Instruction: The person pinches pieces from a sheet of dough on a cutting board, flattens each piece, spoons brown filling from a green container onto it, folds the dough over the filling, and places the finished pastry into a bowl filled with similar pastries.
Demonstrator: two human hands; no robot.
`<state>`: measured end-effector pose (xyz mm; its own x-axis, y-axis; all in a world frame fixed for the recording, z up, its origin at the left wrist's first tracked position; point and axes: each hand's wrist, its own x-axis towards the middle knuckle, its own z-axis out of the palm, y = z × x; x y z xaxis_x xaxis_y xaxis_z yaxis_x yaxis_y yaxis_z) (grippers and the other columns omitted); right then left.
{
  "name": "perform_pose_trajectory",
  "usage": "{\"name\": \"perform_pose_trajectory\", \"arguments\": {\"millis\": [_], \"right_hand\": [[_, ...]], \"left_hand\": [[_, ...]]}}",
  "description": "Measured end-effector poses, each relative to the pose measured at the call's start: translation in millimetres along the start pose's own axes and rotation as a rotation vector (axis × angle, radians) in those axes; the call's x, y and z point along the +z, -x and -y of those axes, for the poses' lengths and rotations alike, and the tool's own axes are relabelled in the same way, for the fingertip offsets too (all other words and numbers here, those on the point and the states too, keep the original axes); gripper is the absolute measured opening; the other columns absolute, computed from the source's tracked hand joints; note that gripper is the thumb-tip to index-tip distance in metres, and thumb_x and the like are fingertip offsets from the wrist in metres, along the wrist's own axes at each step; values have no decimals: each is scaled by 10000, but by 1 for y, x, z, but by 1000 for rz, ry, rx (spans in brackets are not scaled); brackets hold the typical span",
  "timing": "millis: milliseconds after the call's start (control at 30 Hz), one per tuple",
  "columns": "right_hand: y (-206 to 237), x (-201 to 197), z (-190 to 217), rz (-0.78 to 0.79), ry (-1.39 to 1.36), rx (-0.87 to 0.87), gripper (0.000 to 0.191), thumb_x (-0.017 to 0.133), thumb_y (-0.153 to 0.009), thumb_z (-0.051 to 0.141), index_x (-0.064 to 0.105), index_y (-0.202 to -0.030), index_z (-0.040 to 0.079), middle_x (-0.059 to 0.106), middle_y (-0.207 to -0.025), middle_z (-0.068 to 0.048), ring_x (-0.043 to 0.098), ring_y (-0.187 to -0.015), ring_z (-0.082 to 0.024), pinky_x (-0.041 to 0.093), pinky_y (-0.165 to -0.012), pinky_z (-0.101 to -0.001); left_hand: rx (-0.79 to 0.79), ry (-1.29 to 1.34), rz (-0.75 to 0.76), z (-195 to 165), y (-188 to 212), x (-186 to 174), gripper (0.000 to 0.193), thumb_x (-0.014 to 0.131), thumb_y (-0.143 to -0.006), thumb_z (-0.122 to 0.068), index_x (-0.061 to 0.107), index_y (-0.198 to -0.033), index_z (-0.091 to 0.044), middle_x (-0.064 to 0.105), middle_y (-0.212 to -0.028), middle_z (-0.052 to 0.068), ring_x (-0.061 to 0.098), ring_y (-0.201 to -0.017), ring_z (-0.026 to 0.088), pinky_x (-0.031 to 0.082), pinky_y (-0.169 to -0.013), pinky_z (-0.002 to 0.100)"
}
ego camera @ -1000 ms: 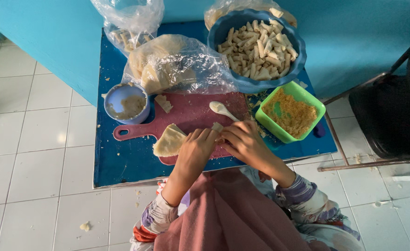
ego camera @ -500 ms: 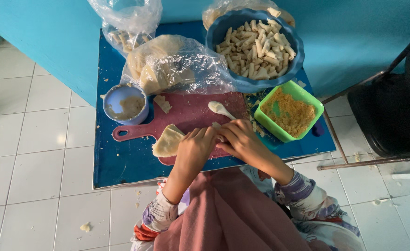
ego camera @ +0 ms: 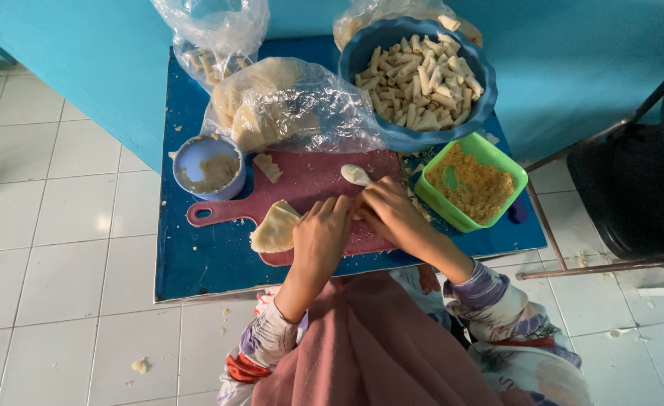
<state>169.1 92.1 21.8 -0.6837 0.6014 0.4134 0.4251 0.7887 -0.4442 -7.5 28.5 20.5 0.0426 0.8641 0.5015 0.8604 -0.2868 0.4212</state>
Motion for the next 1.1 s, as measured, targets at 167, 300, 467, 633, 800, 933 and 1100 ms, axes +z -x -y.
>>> {"name": "perform_pose_trajectory", "arguments": {"millis": [167,300,467,633,800,933,1100], "right_hand": [[7,0,2,-98,296,-173,252,749,-860,85,696,-1103,48,640,-1039,-63,589,-1027,-260,446,-906,-423],[16,-2,6,-87,367,-227,413,744,-877,87,722,-1282,11,638,-1033,-31,590,-1026,-225,453,-922,-407],[15,1,10,-119,292,-182,262,762,-877,140,716,-1115,41,648,-1044,-63,590,-1039,-256,451,-921,-426],[13,1,9,-81,150,-105,218,754,-889,98,712,-1095,38,651,-1027,-44,586,-1034,-252,457,-926,-401],[12,-1,12,-79,86,4,139,758,-891,85,685,-998,34,643,-1014,-54,568,-1014,-284,441,-901,-417],[8,0,13,-99,153,-45,158,759,-849,75,713,-999,60,640,-1020,-55,558,-1018,-286,444,-902,-422],[9,1,12,-161,190,-96,223,749,-845,85,720,-1065,61,639,-1063,-69,568,-1069,-281,443,-935,-419]], "left_hand": [[108,25,32,4,1,-9,193,680,-836,-81,658,-1025,-113,653,-937,50,657,-900,263,563,-684,387],[218,85,12,8,5,-15,336,644,-807,-38,674,-1140,-75,664,-988,58,655,-927,279,565,-690,381],[220,27,17,9,6,-8,210,672,-838,-91,654,-1047,-76,653,-961,61,655,-906,256,559,-737,373],[267,-108,-14,10,6,-3,158,664,-865,-97,642,-1019,-70,631,-934,65,637,-879,240,528,-744,359],[188,-81,17,5,9,-3,179,667,-845,-105,663,-1023,-95,623,-914,47,632,-864,234,530,-737,368],[148,-77,-58,0,9,-3,213,664,-802,-93,677,-1014,-111,633,-943,43,635,-875,238,545,-730,360],[82,-112,-12,-1,12,0,168,667,-827,-96,654,-994,-106,632,-913,42,649,-876,234,550,-702,369]]}}
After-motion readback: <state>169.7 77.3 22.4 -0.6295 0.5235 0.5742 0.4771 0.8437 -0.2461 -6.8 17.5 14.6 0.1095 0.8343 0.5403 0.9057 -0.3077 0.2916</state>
